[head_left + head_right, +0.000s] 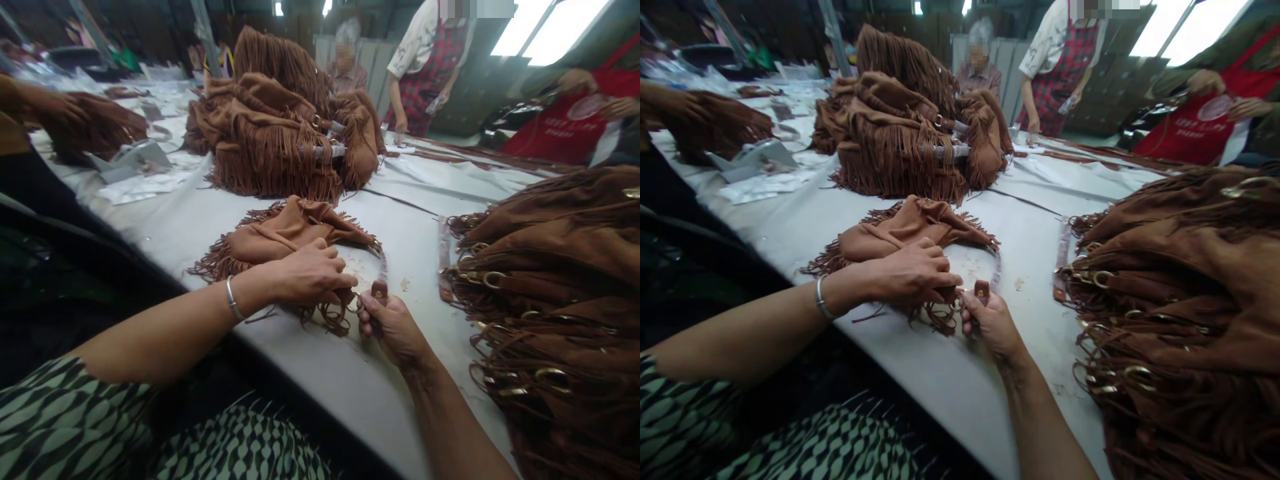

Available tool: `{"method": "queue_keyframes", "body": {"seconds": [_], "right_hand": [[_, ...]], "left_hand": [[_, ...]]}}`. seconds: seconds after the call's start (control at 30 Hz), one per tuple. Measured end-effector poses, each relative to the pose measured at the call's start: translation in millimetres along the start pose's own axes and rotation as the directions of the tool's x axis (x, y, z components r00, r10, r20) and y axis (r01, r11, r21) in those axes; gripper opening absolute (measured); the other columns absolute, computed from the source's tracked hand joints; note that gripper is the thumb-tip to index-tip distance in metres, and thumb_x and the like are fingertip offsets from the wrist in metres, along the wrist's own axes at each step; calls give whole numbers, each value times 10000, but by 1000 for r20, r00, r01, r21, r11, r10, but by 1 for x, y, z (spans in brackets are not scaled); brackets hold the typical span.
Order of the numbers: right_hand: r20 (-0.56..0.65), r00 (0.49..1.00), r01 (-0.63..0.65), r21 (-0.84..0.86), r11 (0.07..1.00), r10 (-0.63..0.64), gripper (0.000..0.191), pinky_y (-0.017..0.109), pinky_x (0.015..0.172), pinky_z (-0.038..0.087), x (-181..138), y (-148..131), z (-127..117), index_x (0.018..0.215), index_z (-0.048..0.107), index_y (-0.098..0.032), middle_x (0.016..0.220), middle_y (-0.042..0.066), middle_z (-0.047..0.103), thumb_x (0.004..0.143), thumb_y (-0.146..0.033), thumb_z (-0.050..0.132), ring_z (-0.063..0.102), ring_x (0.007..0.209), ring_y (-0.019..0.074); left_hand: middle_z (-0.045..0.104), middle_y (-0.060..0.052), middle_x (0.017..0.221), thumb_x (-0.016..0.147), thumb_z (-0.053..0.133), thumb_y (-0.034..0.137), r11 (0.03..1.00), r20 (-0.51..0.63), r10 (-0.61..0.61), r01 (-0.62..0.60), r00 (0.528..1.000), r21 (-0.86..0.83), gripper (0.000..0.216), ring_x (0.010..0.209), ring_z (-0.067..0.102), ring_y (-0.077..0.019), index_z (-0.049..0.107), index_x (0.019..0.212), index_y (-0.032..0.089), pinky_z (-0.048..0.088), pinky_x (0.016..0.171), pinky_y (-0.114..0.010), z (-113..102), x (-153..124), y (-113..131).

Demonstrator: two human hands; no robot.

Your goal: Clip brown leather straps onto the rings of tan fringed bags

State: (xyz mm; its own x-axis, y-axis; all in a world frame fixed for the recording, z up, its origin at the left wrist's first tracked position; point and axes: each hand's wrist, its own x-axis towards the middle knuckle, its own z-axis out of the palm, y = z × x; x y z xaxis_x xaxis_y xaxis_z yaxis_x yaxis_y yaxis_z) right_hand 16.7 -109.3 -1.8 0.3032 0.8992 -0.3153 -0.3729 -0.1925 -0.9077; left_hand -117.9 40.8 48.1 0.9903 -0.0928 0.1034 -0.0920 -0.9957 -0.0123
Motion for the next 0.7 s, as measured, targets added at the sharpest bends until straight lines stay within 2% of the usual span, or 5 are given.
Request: {"method": "queue_keyframes", "body": {"seconds": [0.1,0.2,0.47,0.63,0.7], "right_hand": [[0,998,-56,37,998,56,372,176,355,348,3,2,2,706,528,-154,515,-62,508,659,-440,762,437,372,54],[31,995,-96,-15,995,96,388,177,347,348,5,5,1,700,518,-157,521,-54,528,651,-452,765,444,362,59],[55,997,-34,-319,947,54,442,197,421,348,3,-5,-7,626,521,-149,528,-11,544,797,-552,577,472,418,71],[21,999,-8,-530,848,23,391,215,426,352,-3,-15,-24,1015,530,-161,515,-40,548,844,-513,524,485,436,112],[5,995,-73,-609,790,96,381,215,389,319,-6,-18,-33,1016,530,-166,493,-49,522,840,-503,524,460,404,116]], "left_hand": [[571,-90,1024,873,473,496,995,-63,-97,97,993,0,479,923,484,-231,463,1268,224,313,832,-364,22,-10,12],[548,-102,1035,822,405,667,989,-81,-133,127,988,-80,719,923,479,-242,379,1346,176,325,858,-377,46,-14,23],[557,-122,959,876,343,607,981,-123,-193,188,973,-57,684,903,492,-258,435,1293,73,333,826,-398,59,5,31],[566,-112,911,872,366,580,981,-119,-194,190,974,-40,610,871,505,-258,508,1226,105,320,808,-408,63,9,28],[566,-104,905,864,381,579,979,-111,-203,199,973,-51,588,868,508,-253,527,1200,119,319,806,-402,63,9,27]]}}
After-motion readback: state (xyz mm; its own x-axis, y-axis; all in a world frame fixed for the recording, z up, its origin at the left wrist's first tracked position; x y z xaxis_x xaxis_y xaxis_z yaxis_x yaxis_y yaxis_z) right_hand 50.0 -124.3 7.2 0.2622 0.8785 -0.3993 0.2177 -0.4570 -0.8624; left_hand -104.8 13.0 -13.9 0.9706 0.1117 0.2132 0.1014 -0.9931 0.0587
